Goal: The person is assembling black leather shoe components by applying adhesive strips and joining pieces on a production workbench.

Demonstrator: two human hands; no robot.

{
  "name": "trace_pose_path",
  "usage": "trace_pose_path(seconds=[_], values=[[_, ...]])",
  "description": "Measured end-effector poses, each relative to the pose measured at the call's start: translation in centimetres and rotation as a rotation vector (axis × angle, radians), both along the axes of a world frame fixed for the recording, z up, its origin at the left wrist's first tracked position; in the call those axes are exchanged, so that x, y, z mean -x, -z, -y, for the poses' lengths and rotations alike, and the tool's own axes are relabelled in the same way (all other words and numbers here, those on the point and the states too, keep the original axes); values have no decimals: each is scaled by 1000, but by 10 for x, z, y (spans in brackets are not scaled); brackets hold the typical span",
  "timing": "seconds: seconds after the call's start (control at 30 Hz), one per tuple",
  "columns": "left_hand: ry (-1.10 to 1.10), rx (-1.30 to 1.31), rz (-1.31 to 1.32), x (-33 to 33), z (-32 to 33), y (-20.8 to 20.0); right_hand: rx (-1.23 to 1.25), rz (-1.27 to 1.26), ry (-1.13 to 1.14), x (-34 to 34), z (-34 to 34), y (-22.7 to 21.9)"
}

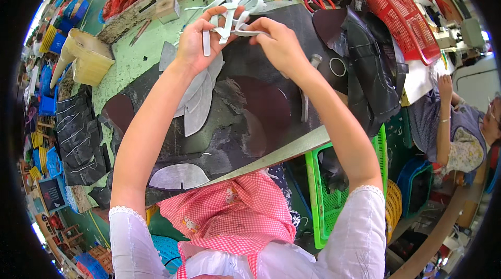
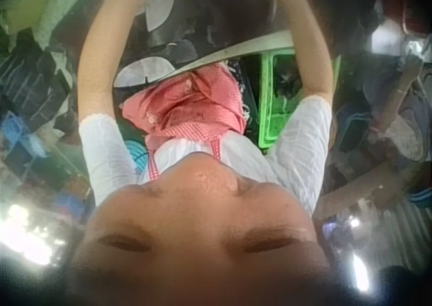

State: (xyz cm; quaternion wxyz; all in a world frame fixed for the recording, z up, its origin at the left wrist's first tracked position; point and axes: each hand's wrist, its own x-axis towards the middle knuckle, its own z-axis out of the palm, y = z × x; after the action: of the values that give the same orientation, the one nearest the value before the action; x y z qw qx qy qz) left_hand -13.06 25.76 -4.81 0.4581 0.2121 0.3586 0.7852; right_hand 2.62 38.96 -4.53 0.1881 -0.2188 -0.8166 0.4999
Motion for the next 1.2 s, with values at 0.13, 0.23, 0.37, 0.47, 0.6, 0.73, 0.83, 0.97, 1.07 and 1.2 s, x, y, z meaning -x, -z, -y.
trace_pose_path(seconds=[0.13,0.23,0.37,0.47,0.6,0.73,0.83,0.97,1.07,1.2], values=[[-48,35,68,-1,1,-12,-118,72,-48,-7,-12,-15],[29,-13,85,11,-4,5,-88,-141,-128,-8,-14,2],[37,26,57,2,-3,7,-161,71,-44,-14,-20,-7],[22,43,53,1,-1,2,-142,99,-25,-20,-31,-4],[66,-24,96,4,-8,7,-112,-59,28,-21,-38,9],[24,-3,136,14,-2,0,-228,106,15,-20,-39,-5],[-1,51,77,10,6,-10,-250,47,10,-21,-36,-6],[5,58,90,7,4,-7,-439,106,-5,-28,-26,-18],[-20,38,59,7,3,-8,-310,157,89,-31,-33,-25],[21,30,60,9,3,-3,-39,35,-15,-37,-33,-18]])
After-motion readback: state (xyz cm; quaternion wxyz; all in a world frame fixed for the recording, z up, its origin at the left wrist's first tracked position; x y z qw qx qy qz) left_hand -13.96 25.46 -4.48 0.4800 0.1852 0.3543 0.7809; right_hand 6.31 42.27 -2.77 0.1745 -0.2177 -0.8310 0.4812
